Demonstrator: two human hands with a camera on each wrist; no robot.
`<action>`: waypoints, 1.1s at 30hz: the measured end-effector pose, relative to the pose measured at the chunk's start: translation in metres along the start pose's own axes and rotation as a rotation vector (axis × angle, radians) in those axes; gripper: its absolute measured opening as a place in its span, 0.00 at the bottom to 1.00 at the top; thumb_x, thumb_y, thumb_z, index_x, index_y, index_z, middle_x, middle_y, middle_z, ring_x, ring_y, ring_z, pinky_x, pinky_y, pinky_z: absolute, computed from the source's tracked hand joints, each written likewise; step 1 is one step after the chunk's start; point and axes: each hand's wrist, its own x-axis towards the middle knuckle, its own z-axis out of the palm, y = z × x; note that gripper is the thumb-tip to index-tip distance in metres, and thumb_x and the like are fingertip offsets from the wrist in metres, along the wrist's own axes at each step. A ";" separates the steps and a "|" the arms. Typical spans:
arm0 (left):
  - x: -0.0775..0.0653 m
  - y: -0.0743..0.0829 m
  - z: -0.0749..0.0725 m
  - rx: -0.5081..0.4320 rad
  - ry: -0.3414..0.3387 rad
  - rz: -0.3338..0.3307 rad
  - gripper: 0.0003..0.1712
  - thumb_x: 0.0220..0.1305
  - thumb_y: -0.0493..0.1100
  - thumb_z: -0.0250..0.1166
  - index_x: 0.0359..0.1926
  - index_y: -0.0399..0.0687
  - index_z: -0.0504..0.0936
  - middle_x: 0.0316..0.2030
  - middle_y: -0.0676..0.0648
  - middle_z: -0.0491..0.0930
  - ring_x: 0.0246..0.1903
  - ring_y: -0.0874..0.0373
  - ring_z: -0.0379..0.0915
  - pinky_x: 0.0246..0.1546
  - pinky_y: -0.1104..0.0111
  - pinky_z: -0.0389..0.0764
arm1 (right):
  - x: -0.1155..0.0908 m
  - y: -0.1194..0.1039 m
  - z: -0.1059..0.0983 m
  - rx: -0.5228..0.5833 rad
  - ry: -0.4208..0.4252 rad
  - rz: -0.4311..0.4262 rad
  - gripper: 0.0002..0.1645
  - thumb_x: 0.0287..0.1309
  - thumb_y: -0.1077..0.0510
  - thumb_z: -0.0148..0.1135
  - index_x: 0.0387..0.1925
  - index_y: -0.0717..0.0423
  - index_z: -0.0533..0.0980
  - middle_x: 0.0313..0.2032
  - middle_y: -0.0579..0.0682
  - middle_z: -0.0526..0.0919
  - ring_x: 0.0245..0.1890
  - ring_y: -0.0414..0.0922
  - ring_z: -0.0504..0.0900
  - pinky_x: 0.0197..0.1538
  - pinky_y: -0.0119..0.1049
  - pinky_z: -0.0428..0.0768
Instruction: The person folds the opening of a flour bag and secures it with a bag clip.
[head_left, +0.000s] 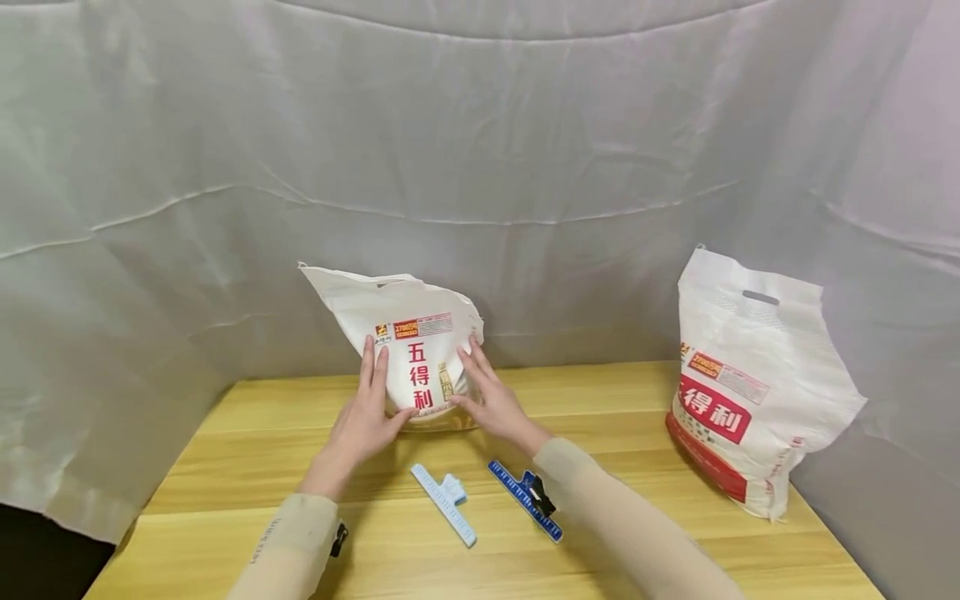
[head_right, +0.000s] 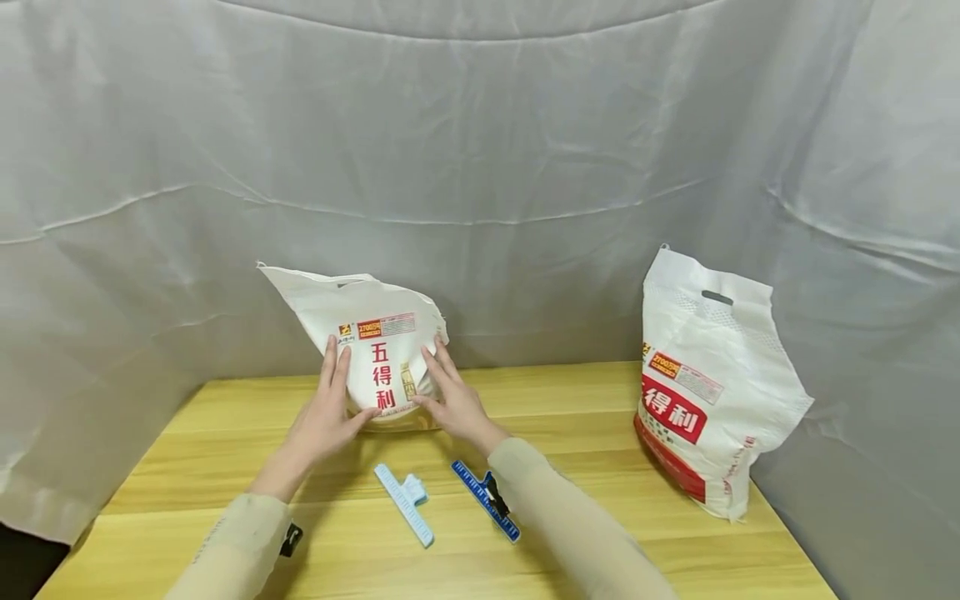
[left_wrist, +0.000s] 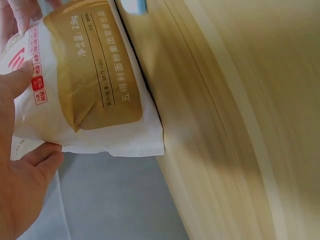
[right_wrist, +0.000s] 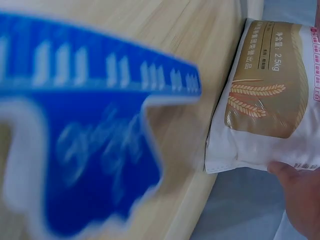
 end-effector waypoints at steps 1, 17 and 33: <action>-0.001 -0.003 -0.002 0.005 0.004 0.001 0.67 0.50 0.53 0.73 0.74 0.55 0.30 0.72 0.52 0.17 0.25 0.55 0.73 0.12 0.74 0.70 | 0.002 -0.002 0.002 0.000 -0.006 -0.002 0.50 0.59 0.45 0.61 0.74 0.36 0.42 0.74 0.37 0.29 0.70 0.53 0.55 0.48 0.46 0.80; -0.022 -0.066 -0.044 0.059 0.050 0.030 0.68 0.49 0.51 0.74 0.74 0.50 0.32 0.73 0.47 0.20 0.56 0.29 0.65 0.26 0.62 0.81 | 0.034 -0.050 0.053 0.043 -0.077 -0.027 0.49 0.62 0.49 0.59 0.74 0.36 0.40 0.73 0.36 0.26 0.59 0.55 0.73 0.24 0.28 0.76; -0.039 -0.111 -0.076 0.082 0.080 0.026 0.67 0.49 0.49 0.75 0.74 0.46 0.34 0.73 0.44 0.21 0.58 0.26 0.59 0.26 0.59 0.81 | 0.065 -0.081 0.088 -0.003 -0.180 -0.052 0.48 0.64 0.45 0.55 0.73 0.32 0.36 0.73 0.36 0.24 0.61 0.53 0.72 0.35 0.35 0.79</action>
